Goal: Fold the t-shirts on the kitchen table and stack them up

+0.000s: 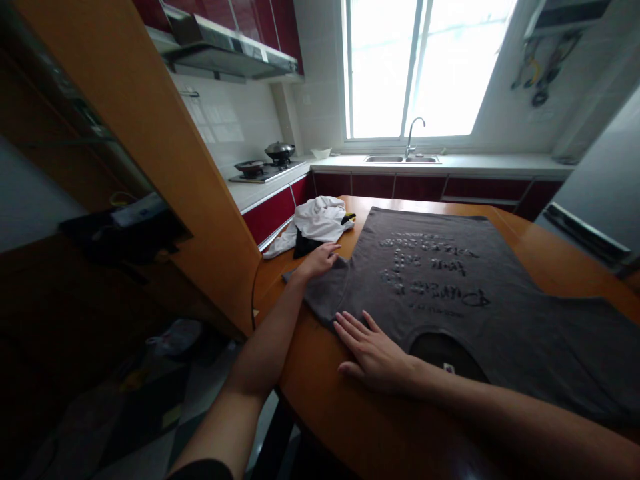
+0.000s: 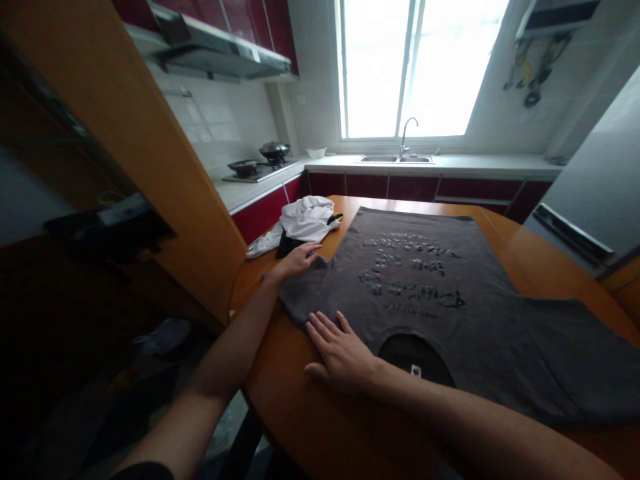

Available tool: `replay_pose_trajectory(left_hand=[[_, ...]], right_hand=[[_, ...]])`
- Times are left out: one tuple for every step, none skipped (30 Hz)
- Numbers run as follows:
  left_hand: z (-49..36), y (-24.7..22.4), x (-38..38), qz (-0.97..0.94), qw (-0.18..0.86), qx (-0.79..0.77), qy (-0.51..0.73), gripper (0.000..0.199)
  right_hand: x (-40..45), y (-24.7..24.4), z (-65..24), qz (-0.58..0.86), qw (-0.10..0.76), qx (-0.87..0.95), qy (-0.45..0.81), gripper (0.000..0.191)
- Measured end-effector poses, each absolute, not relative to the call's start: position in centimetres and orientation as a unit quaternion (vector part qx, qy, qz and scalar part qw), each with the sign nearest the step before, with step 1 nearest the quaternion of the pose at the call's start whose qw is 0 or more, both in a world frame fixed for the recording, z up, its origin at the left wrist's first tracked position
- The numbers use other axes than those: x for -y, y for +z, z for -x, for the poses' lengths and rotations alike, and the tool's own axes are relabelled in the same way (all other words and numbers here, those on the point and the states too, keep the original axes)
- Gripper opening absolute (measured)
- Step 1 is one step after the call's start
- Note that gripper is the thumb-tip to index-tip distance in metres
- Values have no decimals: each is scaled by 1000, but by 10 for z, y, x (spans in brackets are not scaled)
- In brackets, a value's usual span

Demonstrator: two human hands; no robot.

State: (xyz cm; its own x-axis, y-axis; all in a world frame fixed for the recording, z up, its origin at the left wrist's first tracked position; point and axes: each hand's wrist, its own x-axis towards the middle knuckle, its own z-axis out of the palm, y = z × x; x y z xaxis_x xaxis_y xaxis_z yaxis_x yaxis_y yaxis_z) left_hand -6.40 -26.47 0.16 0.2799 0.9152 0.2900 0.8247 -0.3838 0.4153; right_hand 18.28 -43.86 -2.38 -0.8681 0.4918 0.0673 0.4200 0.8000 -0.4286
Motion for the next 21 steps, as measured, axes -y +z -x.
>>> replay_pose_trajectory(left_hand=[[65,2,265,-794,92,-548,247,44],[66,3,265,-792,93,-550,249,43],[69,3,264,-788,97,-552,253,43],[73,4,264,-781,101,-560,257,42],[77,5,263,-767,108,-578,259,41],[83,5,263,-744,115,-605,258,40],[90,5,263,-718,121,-637,253,39],[97,6,263,-690,125,-670,244,39],[105,6,263,-665,129,-698,232,40],[112,6,264,-646,132,-719,219,42],[120,6,265,-635,137,-732,205,43],[127,6,265,-628,142,-740,191,44],[133,6,266,-623,148,-748,176,45],[139,5,267,-618,154,-754,162,45],[144,5,267,-613,160,-759,148,44],[148,5,267,-610,166,-763,136,43],[151,5,267,-608,171,-765,125,42],[154,5,267,-606,177,-767,115,41],[156,6,266,-604,182,-769,106,40],[158,6,266,-601,186,-772,96,38],[160,7,266,-596,189,-775,87,36]], right_hand=[[440,-25,-183,238,86,945,206,83],[442,-27,-183,236,86,946,207,82],[444,-27,-183,234,88,946,206,82],[446,-26,-183,234,92,946,204,81],[447,-24,-183,233,98,946,202,80],[447,-20,-184,231,104,947,198,79],[445,-16,-185,231,112,947,194,77],[442,-12,-186,232,120,947,189,75],[436,-7,-188,236,130,945,186,72],[428,-3,-190,246,144,941,183,68],[418,0,-193,260,162,934,184,64],[406,2,-196,280,182,924,187,59],[394,3,-200,301,205,911,194,55],[380,3,-204,323,228,896,203,51],[368,1,-208,341,248,882,212,46],[356,-1,-212,353,264,870,220,42],[346,-5,-216,359,277,862,225,39],[338,-9,-219,360,287,858,229,36],[332,-13,-222,358,295,855,231,34],[328,-18,-224,356,303,853,231,31],[326,-22,-226,353,311,852,229,29]])
